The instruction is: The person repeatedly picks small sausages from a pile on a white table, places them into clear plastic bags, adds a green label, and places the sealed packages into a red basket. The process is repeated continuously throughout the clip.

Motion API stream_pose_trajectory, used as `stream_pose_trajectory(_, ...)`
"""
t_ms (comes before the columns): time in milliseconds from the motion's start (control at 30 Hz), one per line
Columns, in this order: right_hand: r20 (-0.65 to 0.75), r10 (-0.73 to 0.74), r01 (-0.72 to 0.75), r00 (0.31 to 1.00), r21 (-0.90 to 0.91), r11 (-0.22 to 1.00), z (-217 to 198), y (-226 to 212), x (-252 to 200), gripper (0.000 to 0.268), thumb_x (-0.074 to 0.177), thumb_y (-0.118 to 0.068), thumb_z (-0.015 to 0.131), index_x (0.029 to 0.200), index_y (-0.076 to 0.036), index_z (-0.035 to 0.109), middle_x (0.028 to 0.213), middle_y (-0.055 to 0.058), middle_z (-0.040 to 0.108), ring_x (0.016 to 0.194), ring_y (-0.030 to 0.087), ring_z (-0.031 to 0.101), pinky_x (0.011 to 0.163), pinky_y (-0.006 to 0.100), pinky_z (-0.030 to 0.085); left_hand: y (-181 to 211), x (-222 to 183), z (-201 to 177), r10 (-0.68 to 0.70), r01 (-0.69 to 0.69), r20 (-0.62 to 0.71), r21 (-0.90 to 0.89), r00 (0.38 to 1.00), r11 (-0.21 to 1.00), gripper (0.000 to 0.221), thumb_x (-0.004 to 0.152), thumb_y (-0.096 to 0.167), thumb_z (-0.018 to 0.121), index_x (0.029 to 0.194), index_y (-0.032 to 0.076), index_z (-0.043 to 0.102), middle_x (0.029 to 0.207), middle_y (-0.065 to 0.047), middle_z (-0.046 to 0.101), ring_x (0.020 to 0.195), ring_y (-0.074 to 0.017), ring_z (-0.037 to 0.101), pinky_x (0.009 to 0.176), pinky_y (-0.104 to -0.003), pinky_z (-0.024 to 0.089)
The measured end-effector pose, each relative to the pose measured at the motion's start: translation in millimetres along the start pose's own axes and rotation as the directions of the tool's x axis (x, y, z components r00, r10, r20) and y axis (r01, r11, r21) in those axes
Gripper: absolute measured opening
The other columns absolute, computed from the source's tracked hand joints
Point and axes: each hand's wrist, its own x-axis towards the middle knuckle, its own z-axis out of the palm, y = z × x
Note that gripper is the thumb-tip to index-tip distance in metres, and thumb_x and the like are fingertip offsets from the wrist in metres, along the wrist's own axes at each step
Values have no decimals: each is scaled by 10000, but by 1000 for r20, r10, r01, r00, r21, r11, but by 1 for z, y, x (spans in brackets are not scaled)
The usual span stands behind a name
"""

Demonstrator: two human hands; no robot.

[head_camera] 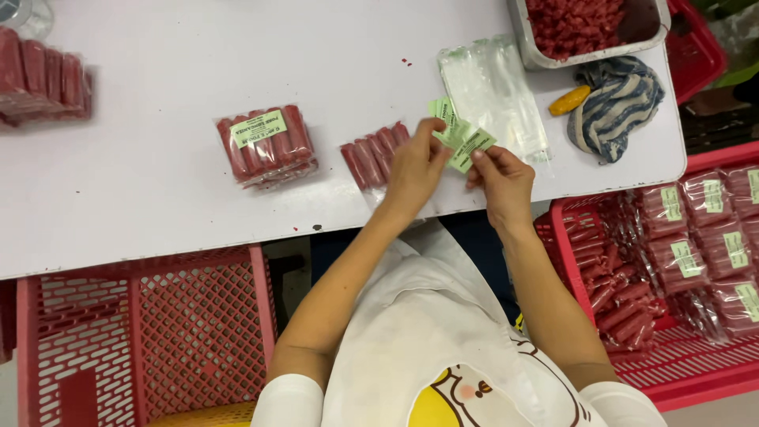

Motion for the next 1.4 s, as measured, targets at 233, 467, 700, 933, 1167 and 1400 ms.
stream_pose_trajectory(233,-84,-59,48,995,-132,990,-9,-16,-4,41,996,-26,722,974,4,739,561,112,575,434,173,593,377,282,483,-28,60,9,6,-74,115,594,993,801,106,891,77,682,953,82,597,793,-141,681,745,-346,749,680,-458,604)
stream_pose_trajectory(467,-117,41,-49,992,-65,997,-25,-16,-30,30,980,-17,728,977,13,729,615,67,543,467,131,568,389,259,495,-21,58,14,75,-175,183,625,980,761,248,967,313,646,1065,94,586,899,-118,584,744,-422,741,654,-537,611)
stream_pose_trajectory(700,-10,81,-82,997,-144,986,-36,-23,-70,54,991,-28,735,944,-24,709,629,45,474,460,122,504,358,267,428,28,-16,-76,399,-435,177,443,900,784,370,990,381,661,1139,45,620,933,-144,543,886,-405,649,727,-477,574)
stream_pose_trajectory(933,142,478,-444,867,-214,870,19,4,-105,117,878,21,723,784,1,657,473,17,361,315,76,318,257,214,251,-21,-103,-62,557,-474,155,731,816,491,304,869,284,670,1099,88,632,870,-68,471,789,-293,540,605,-398,447)
stream_pose_trajectory(1167,33,473,-469,881,198,861,94,-20,-83,131,914,-57,765,826,-14,679,630,57,594,464,109,524,429,257,460,-3,-102,-25,624,-507,-42,543,780,670,131,954,123,562,970,23,644,887,-109,540,832,-311,593,691,-384,490)
stream_pose_trajectory(1400,43,466,-460,884,-98,883,79,-27,-76,232,949,-263,778,870,-78,664,511,-3,371,335,107,328,319,213,242,-25,-84,-89,489,-450,-76,289,869,845,207,965,40,618,1166,34,668,1179,-150,593,1086,-374,580,906,-433,502)
